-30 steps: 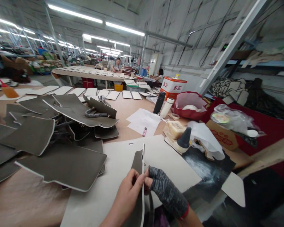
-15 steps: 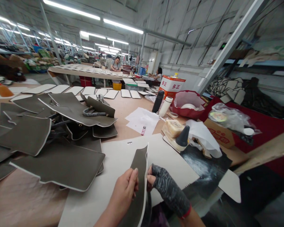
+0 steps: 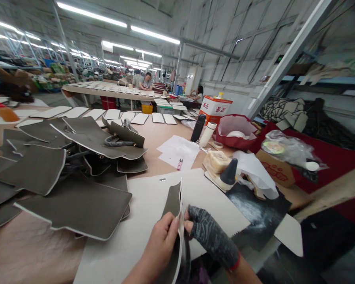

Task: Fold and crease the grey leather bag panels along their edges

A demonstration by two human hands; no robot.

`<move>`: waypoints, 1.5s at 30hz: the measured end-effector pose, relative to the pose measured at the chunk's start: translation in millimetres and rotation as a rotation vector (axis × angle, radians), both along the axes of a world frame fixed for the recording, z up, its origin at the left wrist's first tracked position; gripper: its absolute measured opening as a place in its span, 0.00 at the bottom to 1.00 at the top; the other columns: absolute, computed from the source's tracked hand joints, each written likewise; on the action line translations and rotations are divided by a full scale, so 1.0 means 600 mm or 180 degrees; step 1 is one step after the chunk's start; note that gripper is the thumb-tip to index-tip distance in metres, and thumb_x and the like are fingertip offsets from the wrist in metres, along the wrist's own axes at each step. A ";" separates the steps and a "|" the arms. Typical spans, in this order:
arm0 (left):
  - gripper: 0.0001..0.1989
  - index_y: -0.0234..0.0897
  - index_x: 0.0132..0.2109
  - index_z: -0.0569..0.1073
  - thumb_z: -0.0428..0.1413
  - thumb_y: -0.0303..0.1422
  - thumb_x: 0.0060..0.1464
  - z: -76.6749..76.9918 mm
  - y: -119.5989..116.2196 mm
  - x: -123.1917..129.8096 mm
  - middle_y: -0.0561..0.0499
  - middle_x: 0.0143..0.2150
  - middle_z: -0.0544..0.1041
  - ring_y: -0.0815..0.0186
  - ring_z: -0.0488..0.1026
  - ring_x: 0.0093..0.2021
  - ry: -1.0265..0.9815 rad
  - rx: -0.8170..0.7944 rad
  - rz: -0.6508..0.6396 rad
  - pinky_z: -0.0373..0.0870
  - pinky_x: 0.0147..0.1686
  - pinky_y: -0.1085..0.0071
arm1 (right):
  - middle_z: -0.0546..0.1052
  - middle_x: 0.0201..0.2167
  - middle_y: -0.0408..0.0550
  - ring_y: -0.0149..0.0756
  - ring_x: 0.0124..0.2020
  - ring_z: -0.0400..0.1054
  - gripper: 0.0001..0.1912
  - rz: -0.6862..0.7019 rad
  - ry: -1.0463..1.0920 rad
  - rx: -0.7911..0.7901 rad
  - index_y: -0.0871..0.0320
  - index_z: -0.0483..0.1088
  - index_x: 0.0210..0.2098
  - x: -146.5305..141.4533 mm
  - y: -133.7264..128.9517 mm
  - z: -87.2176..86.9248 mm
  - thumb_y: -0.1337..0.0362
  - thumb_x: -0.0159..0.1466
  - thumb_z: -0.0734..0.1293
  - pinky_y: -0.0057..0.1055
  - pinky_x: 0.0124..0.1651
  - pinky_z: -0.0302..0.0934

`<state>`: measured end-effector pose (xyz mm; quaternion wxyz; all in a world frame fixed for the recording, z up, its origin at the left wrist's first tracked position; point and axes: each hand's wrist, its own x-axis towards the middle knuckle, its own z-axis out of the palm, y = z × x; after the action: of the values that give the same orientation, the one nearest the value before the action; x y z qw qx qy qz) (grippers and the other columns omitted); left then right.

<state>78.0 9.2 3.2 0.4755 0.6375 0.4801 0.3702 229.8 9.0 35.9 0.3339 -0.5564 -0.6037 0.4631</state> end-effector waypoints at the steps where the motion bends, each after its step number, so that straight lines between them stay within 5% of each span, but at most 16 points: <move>1: 0.17 0.40 0.23 0.56 0.42 0.42 0.56 0.002 0.001 -0.004 0.58 0.20 0.58 0.70 0.59 0.22 -0.0082 -0.0020 0.0170 0.56 0.24 0.75 | 0.66 0.18 0.40 0.30 0.21 0.61 0.05 -0.0084 -0.0073 -0.0036 0.58 0.60 0.20 0.009 0.004 -0.003 0.66 0.52 0.59 0.27 0.26 0.56; 6: 0.17 0.41 0.24 0.57 0.42 0.44 0.57 0.016 0.005 -0.013 0.60 0.18 0.58 0.70 0.61 0.18 -0.0101 0.0003 0.0381 0.58 0.21 0.75 | 0.66 0.16 0.40 0.29 0.20 0.62 0.08 -0.0306 -0.0067 -0.0163 0.58 0.61 0.21 0.029 0.015 -0.010 0.63 0.54 0.60 0.26 0.25 0.57; 12: 0.16 0.40 0.24 0.58 0.42 0.41 0.57 0.021 0.007 0.003 0.58 0.17 0.62 0.69 0.64 0.19 0.0213 0.0316 0.0537 0.59 0.22 0.75 | 0.74 0.34 0.49 0.37 0.33 0.69 0.16 -0.0339 -0.0093 0.0295 0.59 0.65 0.43 -0.021 -0.020 -0.020 0.58 0.59 0.60 0.33 0.37 0.64; 16: 0.17 0.40 0.22 0.58 0.43 0.40 0.57 0.029 0.006 -0.008 0.59 0.16 0.62 0.71 0.64 0.18 0.0071 0.0501 0.0810 0.59 0.21 0.76 | 0.74 0.38 0.51 0.41 0.39 0.69 0.19 -0.0402 -0.0485 0.0516 0.58 0.64 0.47 -0.003 -0.029 -0.041 0.63 0.56 0.61 0.38 0.44 0.64; 20: 0.17 0.39 0.23 0.59 0.43 0.39 0.58 0.029 0.007 -0.007 0.58 0.17 0.63 0.71 0.64 0.19 0.0166 0.0673 0.0864 0.59 0.22 0.76 | 0.71 0.44 0.55 0.39 0.39 0.70 0.22 -0.0580 -0.0606 0.0825 0.59 0.58 0.51 0.016 -0.034 -0.026 0.62 0.58 0.60 0.33 0.36 0.68; 24: 0.17 0.39 0.23 0.58 0.43 0.38 0.58 0.022 0.013 0.012 0.58 0.19 0.61 0.71 0.62 0.21 0.0292 0.0902 0.1065 0.58 0.23 0.76 | 0.63 0.55 0.60 0.44 0.40 0.70 0.15 -0.0578 -0.2129 0.2145 0.57 0.64 0.44 0.000 -0.053 -0.019 0.63 0.58 0.60 0.35 0.32 0.68; 26: 0.17 0.39 0.22 0.57 0.44 0.37 0.58 0.020 0.012 0.019 0.58 0.18 0.60 0.71 0.62 0.20 0.0274 0.0929 0.1146 0.58 0.22 0.76 | 0.68 0.51 0.61 0.45 0.35 0.71 0.10 -0.0607 -0.3035 0.2675 0.57 0.67 0.38 -0.005 -0.056 -0.031 0.65 0.58 0.59 0.36 0.29 0.67; 30: 0.15 0.38 0.25 0.64 0.44 0.33 0.60 0.025 0.012 0.007 0.55 0.21 0.68 0.70 0.67 0.23 0.0290 0.1314 0.0696 0.63 0.25 0.76 | 0.75 0.26 0.58 0.43 0.22 0.69 0.10 -0.1020 -0.4026 0.3275 0.62 0.69 0.35 0.014 -0.044 -0.049 0.68 0.60 0.57 0.34 0.20 0.62; 33: 0.07 0.36 0.38 0.71 0.48 0.30 0.57 0.037 0.029 -0.033 0.48 0.33 0.75 0.64 0.71 0.36 0.0861 0.2539 0.0620 0.66 0.38 0.67 | 0.75 0.28 0.59 0.45 0.25 0.69 0.12 -0.0856 -0.4316 0.3335 0.64 0.70 0.35 0.043 -0.035 -0.032 0.71 0.61 0.55 0.39 0.26 0.64; 36: 0.16 0.37 0.50 0.68 0.53 0.29 0.54 0.050 0.061 -0.081 0.42 0.49 0.73 0.53 0.64 0.53 0.1623 0.3153 0.0588 0.52 0.53 0.48 | 0.76 0.31 0.57 0.45 0.32 0.70 0.15 -0.0335 -0.4365 0.3687 0.63 0.70 0.35 0.072 -0.032 -0.001 0.75 0.62 0.52 0.43 0.36 0.64; 38: 0.18 0.37 0.52 0.67 0.53 0.31 0.54 0.056 0.080 -0.105 0.42 0.50 0.73 0.53 0.64 0.54 0.1806 0.2954 0.0142 0.47 0.56 0.44 | 0.76 0.33 0.53 0.41 0.35 0.70 0.17 -0.0023 -0.4126 0.3946 0.61 0.69 0.36 0.088 -0.029 0.014 0.76 0.63 0.51 0.43 0.42 0.62; 41: 0.14 0.39 0.49 0.71 0.50 0.34 0.56 0.063 0.091 -0.120 0.46 0.43 0.77 0.61 0.71 0.44 0.1605 0.2328 -0.0588 0.60 0.51 0.57 | 0.76 0.35 0.48 0.37 0.38 0.69 0.16 0.0176 -0.3627 0.3808 0.58 0.69 0.38 0.102 -0.025 0.027 0.73 0.64 0.52 0.41 0.47 0.59; 45: 0.13 0.41 0.44 0.75 0.49 0.35 0.57 0.063 0.083 -0.114 0.48 0.38 0.78 0.65 0.73 0.39 0.1238 0.1608 -0.0930 0.67 0.39 0.71 | 0.76 0.33 0.50 0.39 0.37 0.69 0.13 0.0197 -0.3687 0.3553 0.60 0.70 0.35 0.104 -0.018 0.045 0.70 0.64 0.54 0.42 0.48 0.57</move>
<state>9.5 59.2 41.2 0.2504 0.8556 0.3586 0.2769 292.0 -2.1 62.7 0.1836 -0.4422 -0.8385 -0.2599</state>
